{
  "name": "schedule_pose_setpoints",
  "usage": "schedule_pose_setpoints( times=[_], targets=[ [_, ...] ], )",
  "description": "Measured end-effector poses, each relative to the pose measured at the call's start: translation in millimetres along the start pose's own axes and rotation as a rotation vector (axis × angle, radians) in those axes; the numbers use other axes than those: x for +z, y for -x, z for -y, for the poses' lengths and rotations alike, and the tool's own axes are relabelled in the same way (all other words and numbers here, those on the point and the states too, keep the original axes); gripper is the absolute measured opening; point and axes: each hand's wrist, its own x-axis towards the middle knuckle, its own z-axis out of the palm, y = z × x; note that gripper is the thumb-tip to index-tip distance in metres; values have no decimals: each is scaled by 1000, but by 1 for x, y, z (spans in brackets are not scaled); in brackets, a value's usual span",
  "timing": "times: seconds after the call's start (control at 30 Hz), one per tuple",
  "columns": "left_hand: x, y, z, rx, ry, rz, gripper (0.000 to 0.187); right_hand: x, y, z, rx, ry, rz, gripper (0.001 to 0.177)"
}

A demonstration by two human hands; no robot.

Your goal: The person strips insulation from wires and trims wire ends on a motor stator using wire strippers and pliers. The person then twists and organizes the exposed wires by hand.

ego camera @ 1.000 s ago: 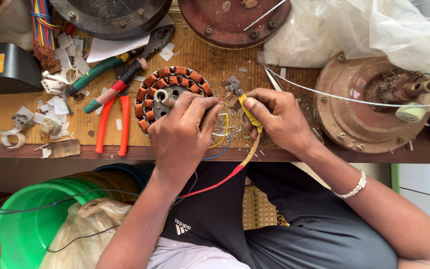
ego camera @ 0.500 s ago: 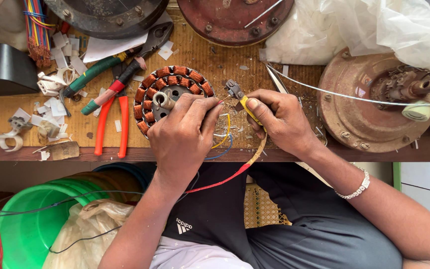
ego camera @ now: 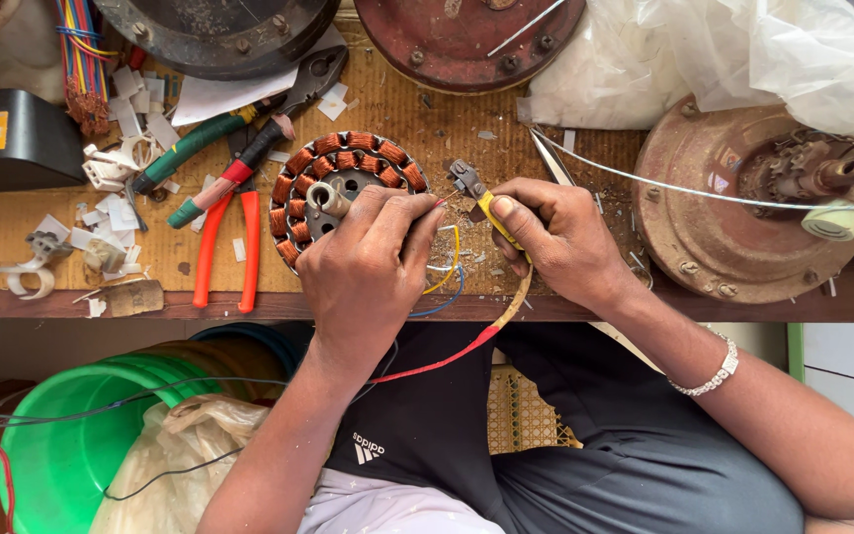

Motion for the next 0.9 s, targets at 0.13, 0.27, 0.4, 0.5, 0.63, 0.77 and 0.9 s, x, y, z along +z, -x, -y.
schedule_pose_setpoints(
  times=[0.13, 0.27, 0.4, 0.5, 0.63, 0.77, 0.9],
  targets=[
    [0, 0, -1, -1, -7, -3, 11, 0, 0, 1, 0, 17, -1, 27],
    [0, -1, -2, -13, 3, 3, 11, 0, 0, 1, -2, -20, 7, 27],
    [-1, -1, -2, -12, -17, 23, 12, 0, -1, -1, 16, -34, 4, 26],
    [-1, -1, -3, -18, -8, 22, 12, 0, -1, -1, 12, -20, -2, 26],
    [-1, -2, -4, -6, 5, 6, 11, 0, 0, -1, 11, -5, -1, 26],
    [-1, -2, -4, -10, 9, 14, 11, 1, 0, 0, 30, -27, -10, 26],
    [-1, -2, -4, -12, -23, 14, 11, 2, 1, 1, 51, -82, -28, 26]
  ],
)
